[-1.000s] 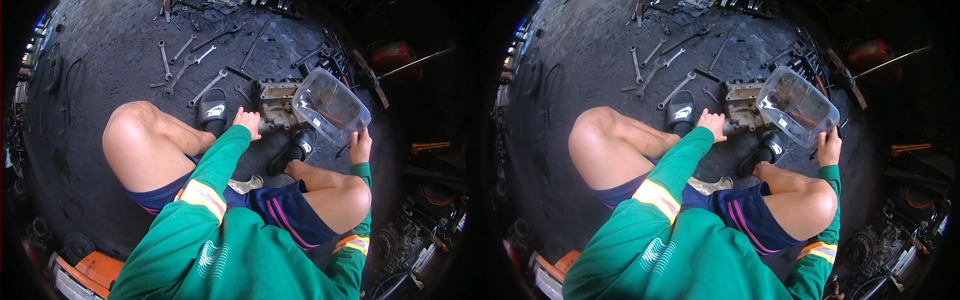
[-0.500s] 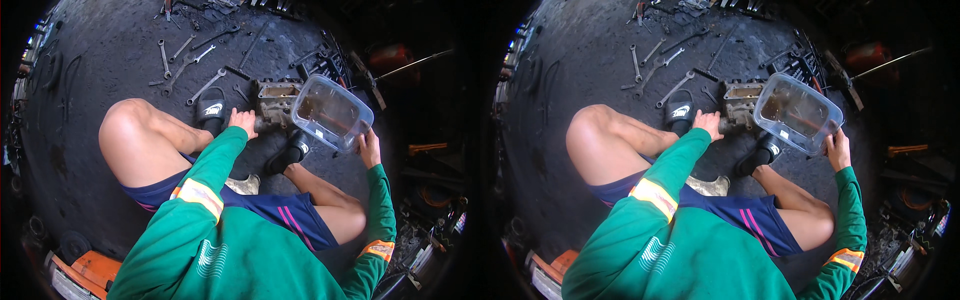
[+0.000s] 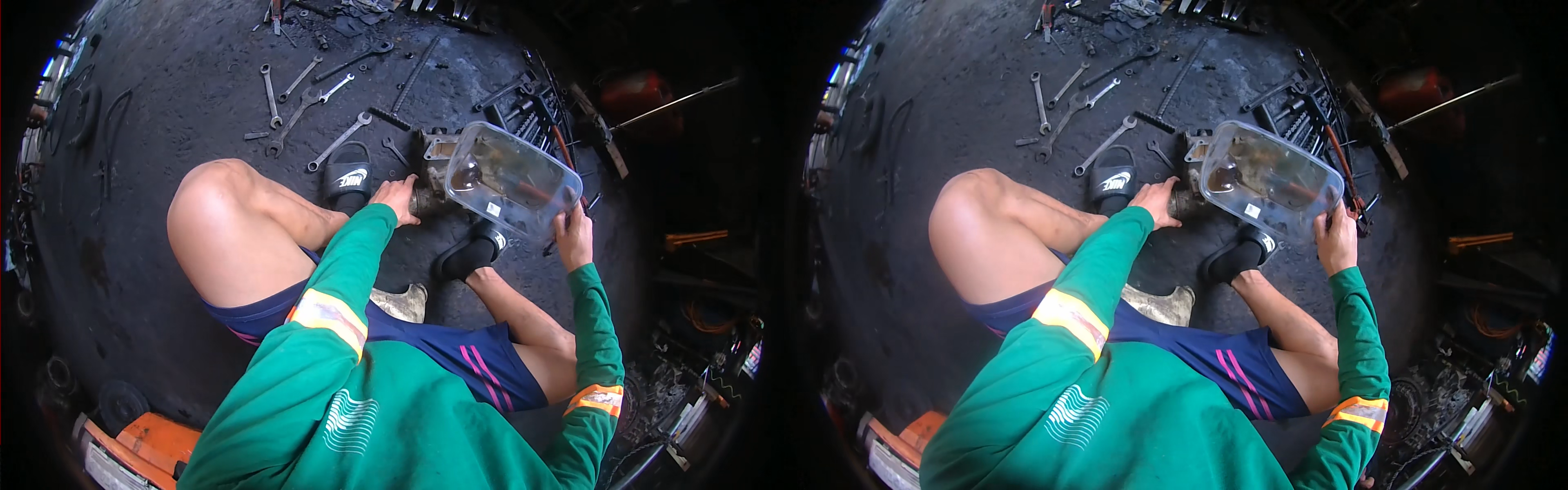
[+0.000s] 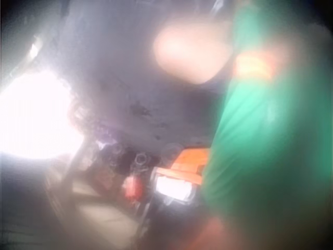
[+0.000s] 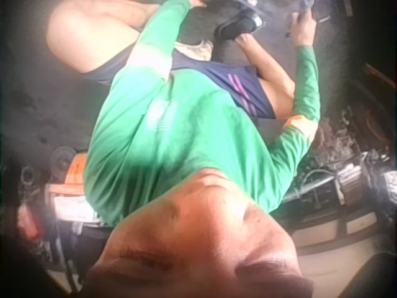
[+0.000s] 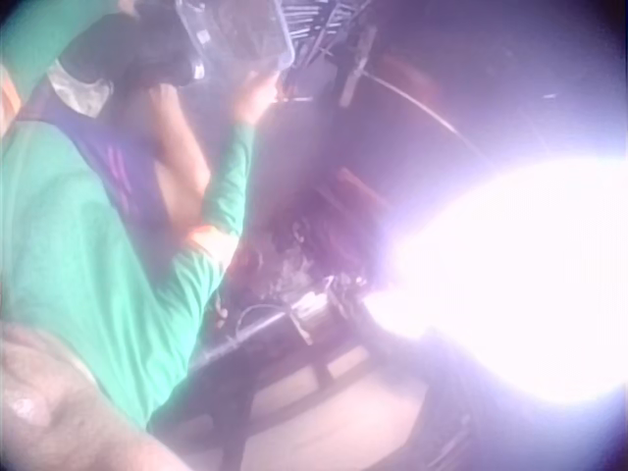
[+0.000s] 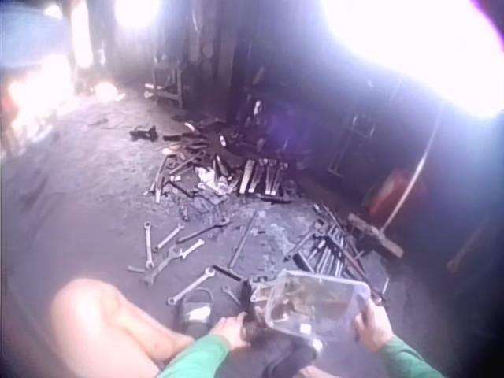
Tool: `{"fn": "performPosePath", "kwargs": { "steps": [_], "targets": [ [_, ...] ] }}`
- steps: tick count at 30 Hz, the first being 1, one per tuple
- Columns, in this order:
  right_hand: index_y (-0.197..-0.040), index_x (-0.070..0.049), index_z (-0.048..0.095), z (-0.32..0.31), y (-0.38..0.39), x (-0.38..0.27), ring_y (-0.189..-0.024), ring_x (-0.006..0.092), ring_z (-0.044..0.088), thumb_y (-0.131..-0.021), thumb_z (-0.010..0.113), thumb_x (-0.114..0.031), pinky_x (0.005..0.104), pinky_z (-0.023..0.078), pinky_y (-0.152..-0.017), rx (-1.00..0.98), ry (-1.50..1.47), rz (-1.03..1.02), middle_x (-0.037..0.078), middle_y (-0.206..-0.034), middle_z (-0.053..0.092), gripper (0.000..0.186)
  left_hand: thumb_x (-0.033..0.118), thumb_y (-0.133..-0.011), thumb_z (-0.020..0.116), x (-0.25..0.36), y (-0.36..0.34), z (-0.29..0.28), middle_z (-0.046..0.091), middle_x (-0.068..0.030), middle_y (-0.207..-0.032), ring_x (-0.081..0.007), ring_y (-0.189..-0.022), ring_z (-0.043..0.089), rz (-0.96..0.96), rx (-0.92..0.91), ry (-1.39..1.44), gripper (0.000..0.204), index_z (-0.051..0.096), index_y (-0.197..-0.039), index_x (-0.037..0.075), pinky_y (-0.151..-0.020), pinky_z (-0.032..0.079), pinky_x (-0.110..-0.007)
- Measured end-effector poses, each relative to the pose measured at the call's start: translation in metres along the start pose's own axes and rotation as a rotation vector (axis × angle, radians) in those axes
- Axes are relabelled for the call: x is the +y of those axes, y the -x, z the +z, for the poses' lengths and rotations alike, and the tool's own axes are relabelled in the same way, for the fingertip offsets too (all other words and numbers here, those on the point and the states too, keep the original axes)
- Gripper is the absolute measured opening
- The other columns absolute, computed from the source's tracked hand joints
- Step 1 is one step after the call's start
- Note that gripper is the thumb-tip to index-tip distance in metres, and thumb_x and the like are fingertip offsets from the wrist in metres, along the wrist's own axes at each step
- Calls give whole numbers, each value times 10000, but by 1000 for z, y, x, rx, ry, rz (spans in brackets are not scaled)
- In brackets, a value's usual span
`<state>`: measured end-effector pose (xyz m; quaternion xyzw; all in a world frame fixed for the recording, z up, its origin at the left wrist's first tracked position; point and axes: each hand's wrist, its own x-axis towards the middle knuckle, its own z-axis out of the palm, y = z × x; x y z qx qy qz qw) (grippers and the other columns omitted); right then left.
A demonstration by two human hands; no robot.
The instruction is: The user is repairing or maintaining a mechanical engine component, likely a steering box or pump, by cleaning and adjusting its parts.
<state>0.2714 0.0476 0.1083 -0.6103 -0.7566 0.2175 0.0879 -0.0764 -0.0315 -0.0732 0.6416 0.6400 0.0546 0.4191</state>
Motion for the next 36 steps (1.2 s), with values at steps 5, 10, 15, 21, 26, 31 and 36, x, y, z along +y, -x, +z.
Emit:
{"fn": "performPosePath", "kwargs": {
  "steps": [5, 10, 15, 21, 26, 31, 36],
  "targets": [
    [-1360, 39, 491, 10, -5, -11, -692, 420, 659, -922, 587, -88, 493, 500, -645, 97, 177, -115, 261, -768, 653, 466, 390, -654, 896, -7, -3, 5, 629, -251, -1247, -448, -1165, 578, 13, 29, 40, 1025, 395, -1480, 51, -1048, 455, -468],
    [-1366, 55, 485, 21, -6, -16, -704, 424, 658, -925, 597, -100, 499, 499, -640, 96, 216, -117, 263, -779, 660, 481, 417, -656, 888, -9, -5, 5, 638, -251, -1239, -432, -1171, 583, 26, 19, 2, 1029, 417, -1472, 4, -1051, 462, -460],
    [-1384, 53, 475, 25, -6, -17, -713, 424, 661, -928, 599, -110, 500, 505, -643, 105, 283, -142, 267, -790, 662, 500, 432, -662, 880, -8, -5, 2, 635, -254, -1247, -428, -1178, 582, 18, -1, -12, 1032, 413, -1477, 4, -1062, 455, -454],
    [-1392, 50, 470, 27, -5, -22, -730, 429, 662, -934, 595, -114, 501, 509, -654, 115, 274, -158, 272, -807, 664, 502, 431, -662, 879, -8, -5, 3, 642, -250, -1244, -425, -1165, 593, 21, 22, -26, 1033, 412, -1474, -4, -1056, 459, -455],
    [-1289, 58, 534, 23, -5, -18, -629, 384, 662, -938, 575, -86, 460, 512, -584, 142, 190, -181, 237, -751, 666, 382, 426, -663, 878, -9, -6, 4, 658, -242, -1217, -414, -1144, 611, 37, 25, -37, 1027, 415, -1467, -15, -1049, 461, -456],
    [-1213, 51, 574, 8, -5, 0, -486, 207, 617, -969, 518, -87, 350, 488, -475, -10, -275, 140, 109, -670, 648, 285, 390, -649, 897, -4, -12, 8, 674, -232, -1196, -398, -1139, 634, 39, -72, -204, 998, 448, -1440, -23, -1038, 468, -448],
    [-1212, 33, 594, -11, 3, 12, -522, 142, 610, -993, 479, -84, 292, 486, -488, -11, -464, 240, 61, -732, 645, 273, 356, -622, 911, 12, -17, -2, 690, -230, -1161, -381, -1094, 668, -9, -90, -290, 812, 614, -1279, -16, -1013, 506, -433]
  ]
}}
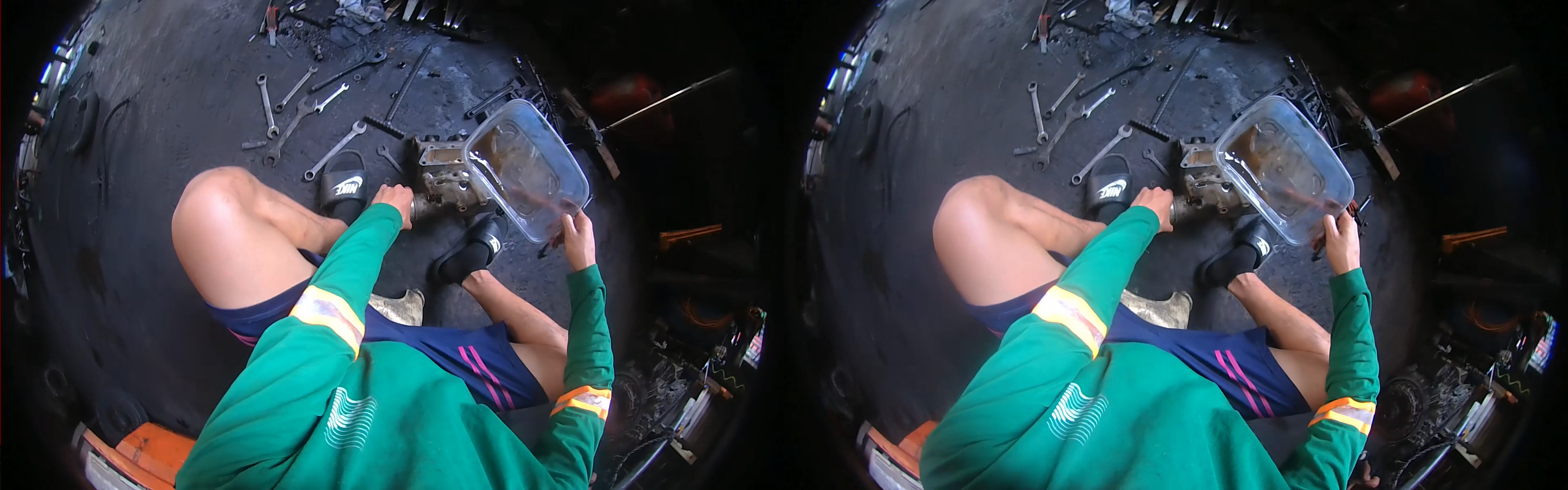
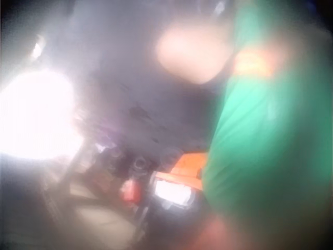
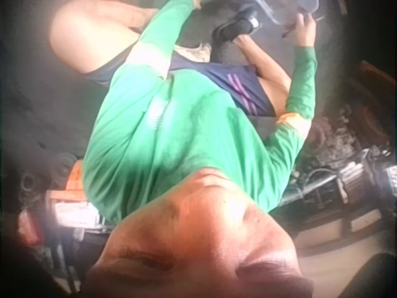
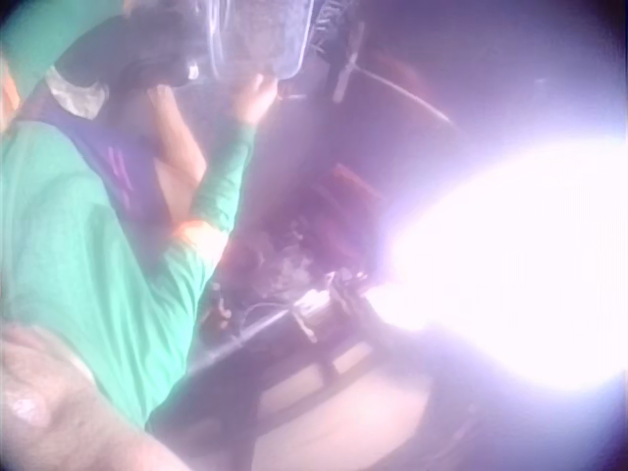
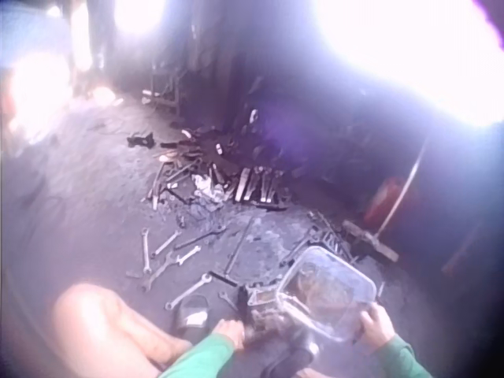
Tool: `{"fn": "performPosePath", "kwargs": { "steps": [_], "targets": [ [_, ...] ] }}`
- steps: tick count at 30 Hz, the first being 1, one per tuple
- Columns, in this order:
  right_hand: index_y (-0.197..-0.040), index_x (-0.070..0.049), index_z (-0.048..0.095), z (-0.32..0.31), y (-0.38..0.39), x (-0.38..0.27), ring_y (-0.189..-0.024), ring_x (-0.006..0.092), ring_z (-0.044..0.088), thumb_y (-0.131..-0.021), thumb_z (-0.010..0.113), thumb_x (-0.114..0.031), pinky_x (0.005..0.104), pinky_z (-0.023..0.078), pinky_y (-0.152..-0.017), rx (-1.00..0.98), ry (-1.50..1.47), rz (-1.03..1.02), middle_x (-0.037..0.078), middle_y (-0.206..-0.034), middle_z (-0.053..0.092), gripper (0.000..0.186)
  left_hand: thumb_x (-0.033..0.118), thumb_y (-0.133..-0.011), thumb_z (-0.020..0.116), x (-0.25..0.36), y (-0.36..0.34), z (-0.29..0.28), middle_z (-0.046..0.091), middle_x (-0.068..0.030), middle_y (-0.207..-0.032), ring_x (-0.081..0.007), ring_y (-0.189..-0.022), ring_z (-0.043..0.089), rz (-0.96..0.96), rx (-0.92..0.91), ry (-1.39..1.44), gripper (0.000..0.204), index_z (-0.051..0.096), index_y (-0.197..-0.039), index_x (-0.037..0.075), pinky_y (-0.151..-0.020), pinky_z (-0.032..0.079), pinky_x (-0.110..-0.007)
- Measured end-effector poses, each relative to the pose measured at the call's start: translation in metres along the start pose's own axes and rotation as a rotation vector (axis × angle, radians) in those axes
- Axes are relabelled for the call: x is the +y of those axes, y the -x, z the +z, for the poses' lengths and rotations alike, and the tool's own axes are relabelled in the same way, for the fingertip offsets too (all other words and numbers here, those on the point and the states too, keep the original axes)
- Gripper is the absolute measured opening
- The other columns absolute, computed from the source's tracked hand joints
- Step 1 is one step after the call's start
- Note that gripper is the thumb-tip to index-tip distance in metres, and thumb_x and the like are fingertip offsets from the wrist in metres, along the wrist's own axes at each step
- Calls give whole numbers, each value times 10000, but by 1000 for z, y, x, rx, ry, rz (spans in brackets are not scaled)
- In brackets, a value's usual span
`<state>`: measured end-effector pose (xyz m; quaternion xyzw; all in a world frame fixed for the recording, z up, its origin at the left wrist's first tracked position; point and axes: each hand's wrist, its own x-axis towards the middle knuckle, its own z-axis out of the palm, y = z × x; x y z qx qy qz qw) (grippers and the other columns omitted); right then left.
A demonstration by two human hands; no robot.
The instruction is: The user is repairing or maintaining a mechanical engine component, likely a steering box or pump, by cleaning and adjusting its parts.
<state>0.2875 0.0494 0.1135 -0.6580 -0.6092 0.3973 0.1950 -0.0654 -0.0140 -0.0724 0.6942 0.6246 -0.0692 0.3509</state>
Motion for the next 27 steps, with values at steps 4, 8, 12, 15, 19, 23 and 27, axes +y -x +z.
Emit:
{"fn": "performPosePath", "kwargs": {
  "steps": [4, 8, 12, 15, 19, 23, 27],
  "targets": [
    [-1216, 41, 591, -23, 17, -10, -553, 136, 623, -989, 485, -87, 286, 492, -508, 41, -92, 66, 57, -764, 646, 281, 369, -583, 918, 6, -10, -40, 687, -229, -1179, -373, -1113, 666, -67, -61, 110, 699, 712, -1137, -3, -980, 549, -418],
    [-1196, 49, 594, -37, 28, -24, -530, 135, 614, -977, 495, -83, 283, 487, -499, 153, -31, -13, 63, -727, 643, 275, 384, -549, 899, -2, -46, -92, 759, -173, -953, -313, -875, 747, -39, -266, 225, 603, 756, -1001, 11, -856, 595, -369],
    [-1213, 43, 595, -36, 31, -34, -499, 130, 600, -965, 505, -79, 289, 482, -471, 260, 110, -74, 69, -698, 635, 291, 299, -572, 900, -26, -74, -123, 764, -129, -864, -226, -784, 750, -24, -381, 392, 479, 758, -903, -16, -756, 596, -330],
    [-1242, 38, 590, -29, 31, -39, -488, 126, 590, -963, 504, -73, 291, 480, -464, 281, 81, -32, 68, -695, 632, 313, 276, -585, 898, -38, -91, -136, 760, -103, -845, -196, -765, 739, -6, -431, 419, 446, 762, -891, -18, -718, 575, -305],
    [-1298, 33, 574, -16, 33, -42, -479, 124, 581, -957, 512, -64, 288, 481, -469, 276, 52, 2, 63, -678, 630, 360, 392, -561, 899, -46, -105, -157, 744, -74, -799, -180, -691, 682, 14, -460, 384, 483, 783, -866, 37, -597, 493, -293],
    [-1340, 28, 552, -2, 27, -47, -480, 123, 585, -949, 525, -50, 286, 480, -471, 276, 113, -36, 63, -659, 627, 400, 446, -548, 899, -49, -109, -169, 726, -72, -773, -170, -624, 627, -9, -490, 367, 509, 784, -845, 50, -541, 444, -299],
    [-1369, 37, 522, 11, 16, -59, -487, 144, 603, -938, 538, -38, 297, 494, -488, 285, 183, -91, 94, -642, 634, 437, 451, -574, 888, -53, -113, -175, 708, -54, -745, -160, -597, 598, -20, -506, 372, 469, 787, -828, 70, -526, 431, -299]
  ]
}}
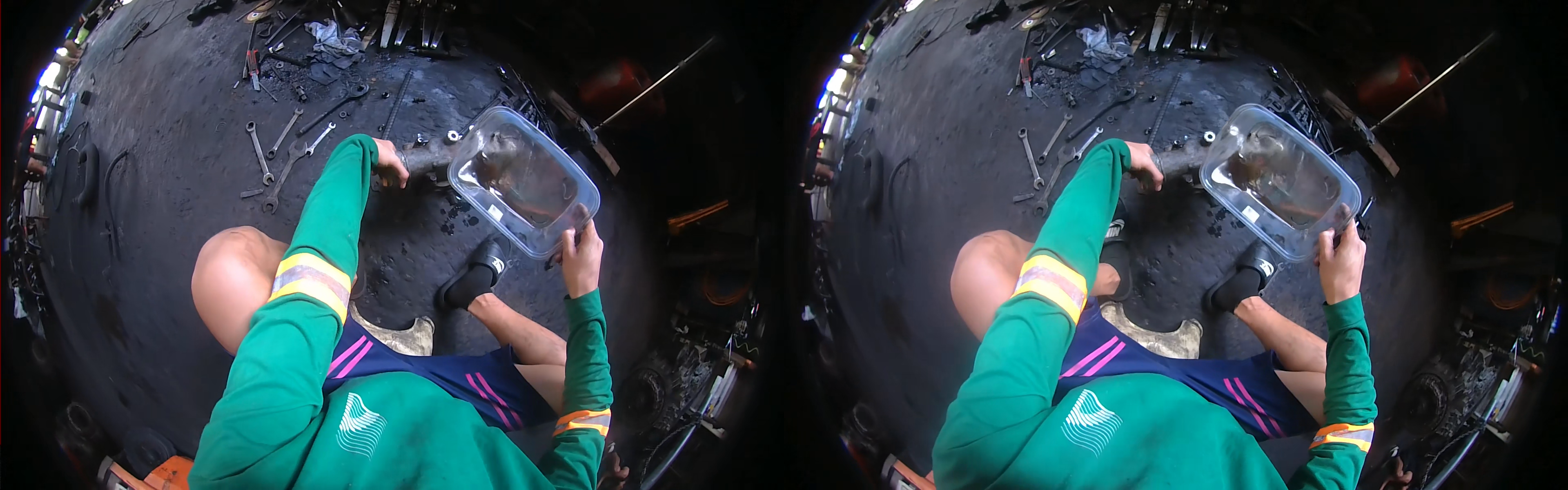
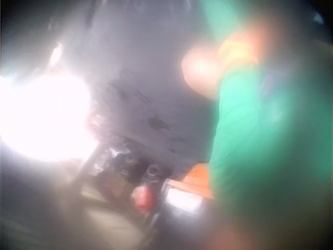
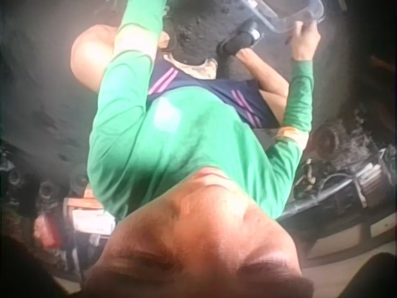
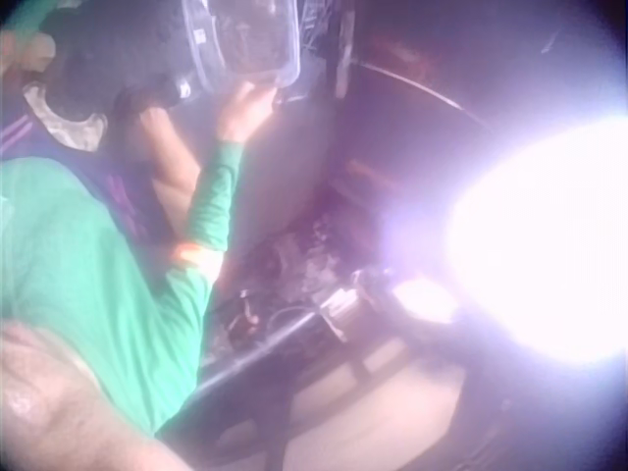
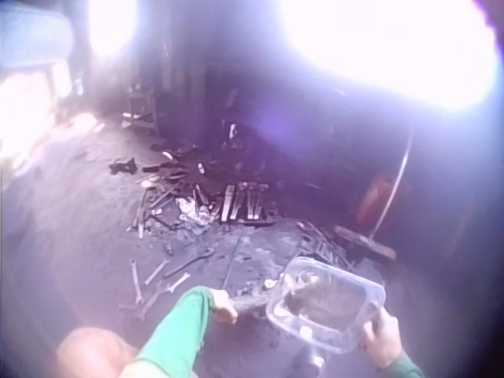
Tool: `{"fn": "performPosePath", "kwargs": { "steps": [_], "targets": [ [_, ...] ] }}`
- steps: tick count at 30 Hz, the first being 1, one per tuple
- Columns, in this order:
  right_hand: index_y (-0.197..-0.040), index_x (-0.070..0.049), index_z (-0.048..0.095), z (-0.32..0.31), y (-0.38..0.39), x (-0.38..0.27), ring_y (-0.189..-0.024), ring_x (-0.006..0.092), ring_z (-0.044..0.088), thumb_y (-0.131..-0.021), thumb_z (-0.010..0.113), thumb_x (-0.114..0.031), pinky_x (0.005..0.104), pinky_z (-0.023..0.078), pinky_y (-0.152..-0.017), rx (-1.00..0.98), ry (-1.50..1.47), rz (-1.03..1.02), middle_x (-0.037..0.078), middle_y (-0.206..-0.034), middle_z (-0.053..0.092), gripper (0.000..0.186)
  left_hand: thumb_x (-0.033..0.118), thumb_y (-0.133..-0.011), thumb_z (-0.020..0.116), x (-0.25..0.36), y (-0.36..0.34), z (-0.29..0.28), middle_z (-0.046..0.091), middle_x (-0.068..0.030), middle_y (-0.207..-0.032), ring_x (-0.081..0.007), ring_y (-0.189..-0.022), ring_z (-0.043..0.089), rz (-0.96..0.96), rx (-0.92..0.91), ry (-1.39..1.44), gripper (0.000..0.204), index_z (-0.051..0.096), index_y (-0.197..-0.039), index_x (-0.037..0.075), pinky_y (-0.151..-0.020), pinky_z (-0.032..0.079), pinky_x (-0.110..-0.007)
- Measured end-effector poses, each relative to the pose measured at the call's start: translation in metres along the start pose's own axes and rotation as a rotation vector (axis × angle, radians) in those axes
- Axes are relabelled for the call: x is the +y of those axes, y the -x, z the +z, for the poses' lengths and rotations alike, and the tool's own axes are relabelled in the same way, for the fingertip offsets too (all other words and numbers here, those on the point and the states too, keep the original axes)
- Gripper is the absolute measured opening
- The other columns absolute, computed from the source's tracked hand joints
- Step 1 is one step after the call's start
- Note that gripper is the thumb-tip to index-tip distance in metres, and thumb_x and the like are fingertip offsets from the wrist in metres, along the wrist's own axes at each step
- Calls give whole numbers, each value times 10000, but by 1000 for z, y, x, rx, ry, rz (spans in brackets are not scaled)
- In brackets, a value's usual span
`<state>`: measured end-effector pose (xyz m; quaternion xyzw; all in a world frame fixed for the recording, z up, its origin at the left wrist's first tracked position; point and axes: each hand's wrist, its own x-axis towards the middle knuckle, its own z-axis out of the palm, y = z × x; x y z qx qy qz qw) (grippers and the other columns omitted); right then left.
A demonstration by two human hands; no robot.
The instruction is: The user is repairing or maintaining a mechanical engine component, likely a steering box or pump, by cleaning and adjusting its parts.
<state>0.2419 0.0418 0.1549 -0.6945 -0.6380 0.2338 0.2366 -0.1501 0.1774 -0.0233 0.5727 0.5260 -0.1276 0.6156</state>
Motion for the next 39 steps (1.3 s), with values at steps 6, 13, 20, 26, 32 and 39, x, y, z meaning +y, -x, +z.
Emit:
{"fn": "performPosePath", "kwargs": {
  "steps": [6, 13, 20, 26, 32, 39],
  "targets": [
    [-1390, 47, 495, 16, -16, -24, -490, 194, 621, -931, 551, -40, 324, 504, -505, 16, 62, -106, 129, -614, 624, 471, 452, -662, 857, -3, -3, -9, 781, -63, -891, -149, -769, 717, 22, -86, 53, 426, 813, -895, 98, -577, 447, -271],
    [-1399, 39, 486, 25, -28, -31, -586, 324, 663, -900, 593, -29, 396, 513, -582, 42, 213, -168, 218, -709, 643, 515, 461, -667, 851, -4, 2, -14, 781, -77, -903, -160, -844, 729, 51, -126, 79, 459, 800, -909, 75, -623, 447, -275],
    [-1378, 41, 496, 32, -34, -29, -694, 411, 673, -892, 606, -33, 447, 524, -665, 41, 239, -176, 253, -775, 660, 503, 476, -665, 848, -3, 6, -14, 777, -98, -1001, -190, -948, 733, 80, -162, 89, 514, 791, -971, 68, -676, 459, -280],
    [-1339, 41, 518, 31, -32, -36, -746, 430, 678, -891, 610, -43, 471, 533, -696, 45, 262, -189, 272, -813, 670, 465, 475, -664, 852, -3, 5, -16, 776, -97, -1012, -188, -972, 738, 66, -150, 71, 498, 789, -963, 81, -676, 459, -281],
    [-1347, 40, 517, 31, -25, -41, -781, 446, 679, -899, 611, -60, 483, 540, -700, 91, 359, -219, 285, -835, 674, 468, 468, -662, 857, -4, 1, -16, 777, -90, -998, -176, -959, 739, 54, -144, 63, 486, 789, -960, 90, -652, 455, -275],
    [-1368, 39, 509, 33, -22, -44, -758, 434, 686, -913, 596, -66, 479, 542, -680, 98, 314, -254, 283, -835, 677, 475, 469, -660, 862, -2, 1, -16, 780, -89, -975, -174, -920, 740, 21, -116, 21, 508, 786, -961, 68, -647, 456, -279]
  ]
}}
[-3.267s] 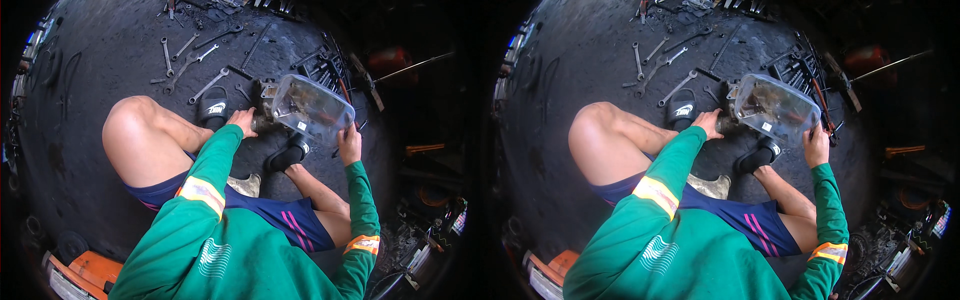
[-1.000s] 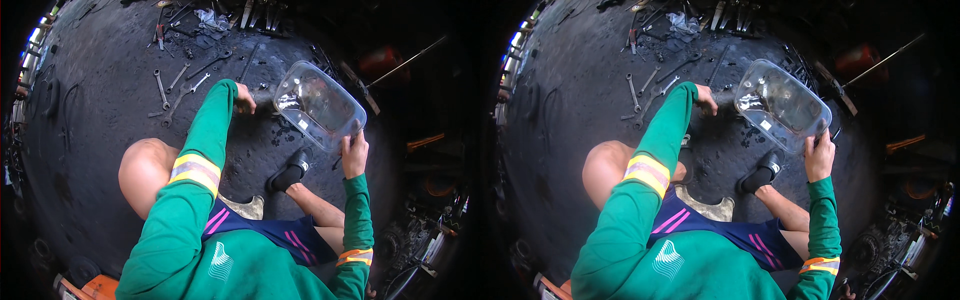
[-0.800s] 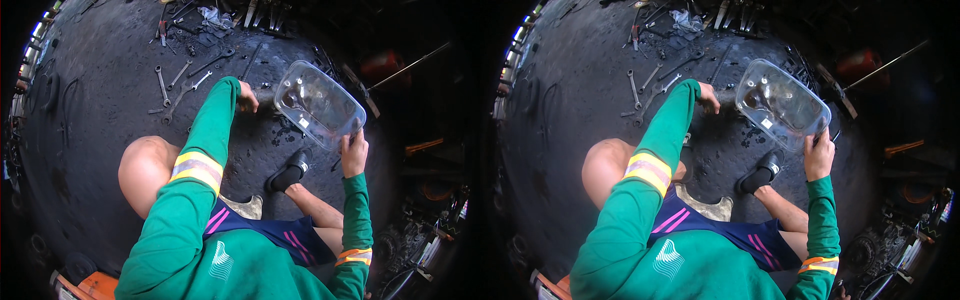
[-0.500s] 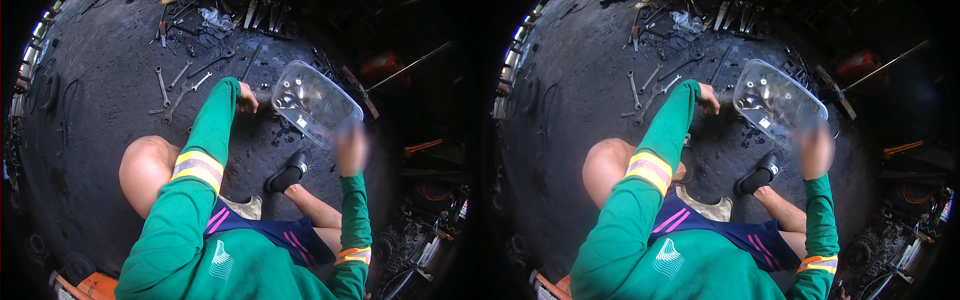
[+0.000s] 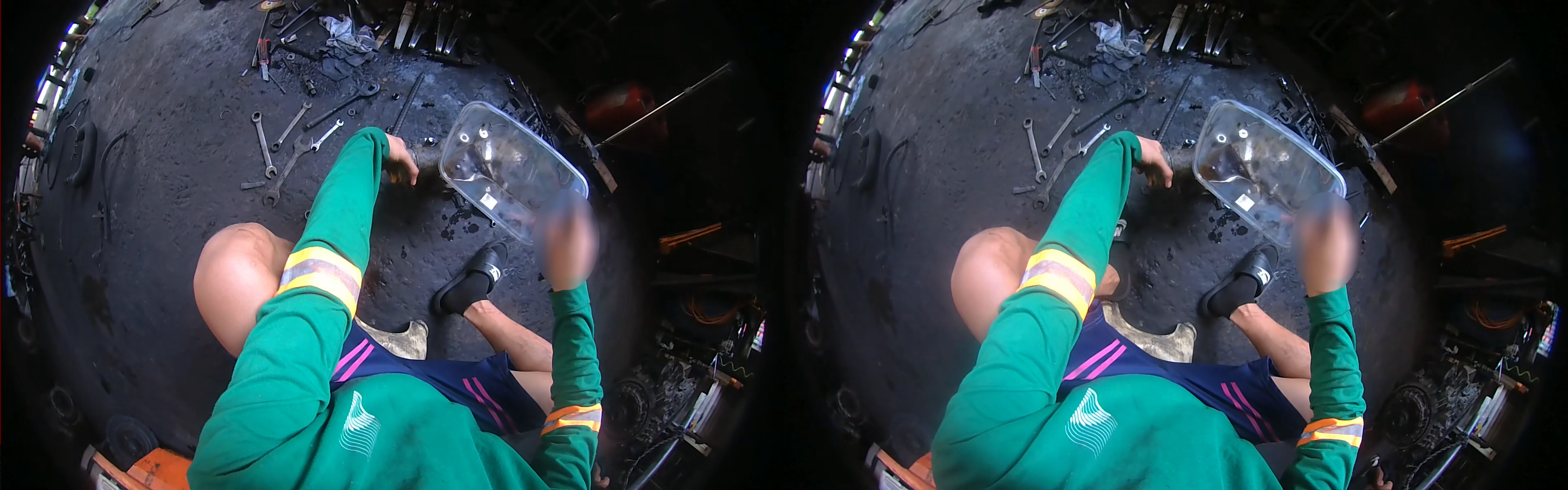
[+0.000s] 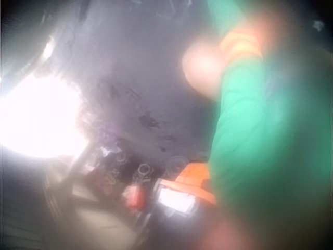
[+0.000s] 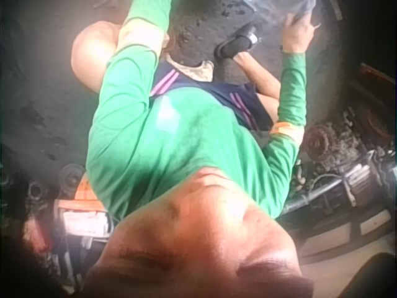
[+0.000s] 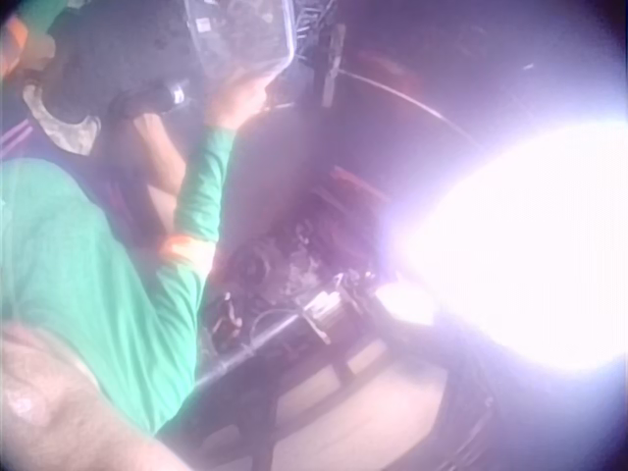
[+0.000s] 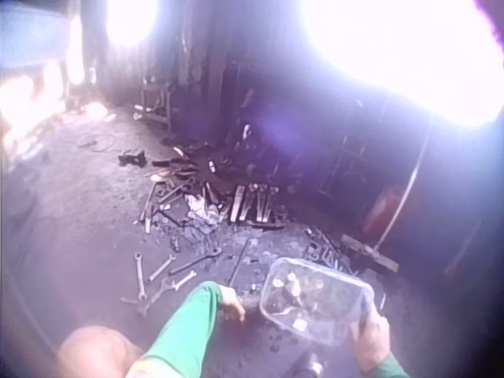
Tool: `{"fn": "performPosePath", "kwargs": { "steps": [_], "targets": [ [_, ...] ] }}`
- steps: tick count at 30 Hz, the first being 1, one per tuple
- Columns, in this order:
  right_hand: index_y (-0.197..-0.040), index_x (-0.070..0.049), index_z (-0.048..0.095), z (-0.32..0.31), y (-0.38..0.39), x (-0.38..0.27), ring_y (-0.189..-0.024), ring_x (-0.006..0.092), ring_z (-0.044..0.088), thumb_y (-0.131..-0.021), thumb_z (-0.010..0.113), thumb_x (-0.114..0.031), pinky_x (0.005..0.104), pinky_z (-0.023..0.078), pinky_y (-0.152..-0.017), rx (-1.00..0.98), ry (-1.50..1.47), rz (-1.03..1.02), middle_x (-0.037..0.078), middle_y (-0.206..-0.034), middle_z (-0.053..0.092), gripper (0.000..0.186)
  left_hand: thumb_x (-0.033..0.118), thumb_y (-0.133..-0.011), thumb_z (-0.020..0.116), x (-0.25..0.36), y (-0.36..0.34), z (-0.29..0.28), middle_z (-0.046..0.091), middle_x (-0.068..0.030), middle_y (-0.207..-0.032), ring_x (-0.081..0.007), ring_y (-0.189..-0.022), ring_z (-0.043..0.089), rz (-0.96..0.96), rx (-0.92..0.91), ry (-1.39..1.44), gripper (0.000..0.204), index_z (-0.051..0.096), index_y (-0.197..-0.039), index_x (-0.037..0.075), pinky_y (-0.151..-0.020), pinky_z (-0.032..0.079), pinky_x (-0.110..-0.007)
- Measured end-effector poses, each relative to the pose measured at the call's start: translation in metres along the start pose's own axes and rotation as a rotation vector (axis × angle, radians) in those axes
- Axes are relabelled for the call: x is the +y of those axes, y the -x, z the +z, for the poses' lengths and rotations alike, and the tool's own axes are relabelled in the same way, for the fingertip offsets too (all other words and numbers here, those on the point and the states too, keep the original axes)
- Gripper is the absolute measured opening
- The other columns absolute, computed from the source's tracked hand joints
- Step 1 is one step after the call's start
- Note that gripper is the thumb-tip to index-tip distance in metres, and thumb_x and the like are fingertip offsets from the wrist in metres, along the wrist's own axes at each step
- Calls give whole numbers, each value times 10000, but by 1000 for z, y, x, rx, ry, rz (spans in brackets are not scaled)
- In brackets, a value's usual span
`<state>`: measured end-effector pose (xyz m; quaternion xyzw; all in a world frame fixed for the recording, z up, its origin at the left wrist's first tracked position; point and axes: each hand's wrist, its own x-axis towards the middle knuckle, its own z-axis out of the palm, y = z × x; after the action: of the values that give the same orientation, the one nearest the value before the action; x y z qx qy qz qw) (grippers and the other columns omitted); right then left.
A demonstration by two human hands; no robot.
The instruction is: The user is repairing or maintaining a mechanical engine component, likely a steering box or pump, by cleaning and adjusting its parts.
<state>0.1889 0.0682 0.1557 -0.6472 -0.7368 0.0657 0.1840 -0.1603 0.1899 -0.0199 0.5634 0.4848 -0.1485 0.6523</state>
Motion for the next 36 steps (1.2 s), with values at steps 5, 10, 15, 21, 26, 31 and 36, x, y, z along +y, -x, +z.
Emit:
{"fn": "performPosePath", "kwargs": {
  "steps": [5, 10, 15, 21, 26, 31, 36],
  "targets": [
    [-1360, 45, 518, -7, -1, 8, -563, 254, 676, -935, 566, -60, 372, 535, -546, -55, -210, 170, 178, -739, 689, 440, 440, -653, 877, -3, 6, -4, 771, -63, -940, -169, -917, 734, 56, 9, 96, 503, 779, -952, 47, -621, 468, -275],
    [-1321, 64, 541, -32, -11, 29, -485, 121, 594, -963, 505, -52, 263, 486, -451, -74, -458, 357, 84, -724, 677, 378, 394, -632, 911, -10, -3, -21, 746, -82, -935, -180, -887, 726, 74, 116, 167, 556, 752, -1011, 19, -696, 550, -301],
    [-1243, 75, 573, -42, -17, 44, -476, 127, 598, -949, 512, -52, 277, 483, -444, 42, -384, 320, 86, -692, 652, 326, 432, -581, 930, -17, -7, -32, 740, -134, -954, -206, -839, 730, 44, 282, 70, 758, 693, -1123, -41, -793, 575, -329],
    [-1124, 73, 590, -24, -24, 54, -470, 129, 602, -964, 521, -69, 271, 480, -436, 81, -299, 320, 94, -662, 654, 225, 451, -569, 922, -16, -1, -36, 757, -113, -863, -197, -775, 717, -3, 518, -69, 564, 765, -863, -4, -759, 568, -319],
    [-1103, 69, 583, -18, -32, 72, -484, 152, 629, -991, 510, -99, 263, 461, -420, -36, -500, 380, 123, -666, 661, 215, 460, -566, 930, -15, -2, -41, 752, -125, -845, -194, -759, 731, 11, 460, -106, 716, 712, -1032, -38, -769, 565, -315],
    [-1093, 79, 568, -23, -33, 86, -482, 168, 629, -1007, 482, -129, 265, 471, -431, -81, -623, 460, 149, -684, 665, 241, 490, -566, 930, -13, 2, -42, 759, -115, -861, -192, -800, 735, 15, 433, -93, 744, 715, -1035, -45, -817, 555, -309],
    [-1060, 69, 584, -32, -34, 94, -472, 166, 622, -996, 508, -128, 284, 472, -421, -19, -566, 470, 130, -681, 659, 221, 520, -547, 927, -11, 5, -40, 757, -126, -907, -218, -850, 731, -4, 454, -118, 798, 709, -1065, -46, -849, 545, -325]
  ]
}}
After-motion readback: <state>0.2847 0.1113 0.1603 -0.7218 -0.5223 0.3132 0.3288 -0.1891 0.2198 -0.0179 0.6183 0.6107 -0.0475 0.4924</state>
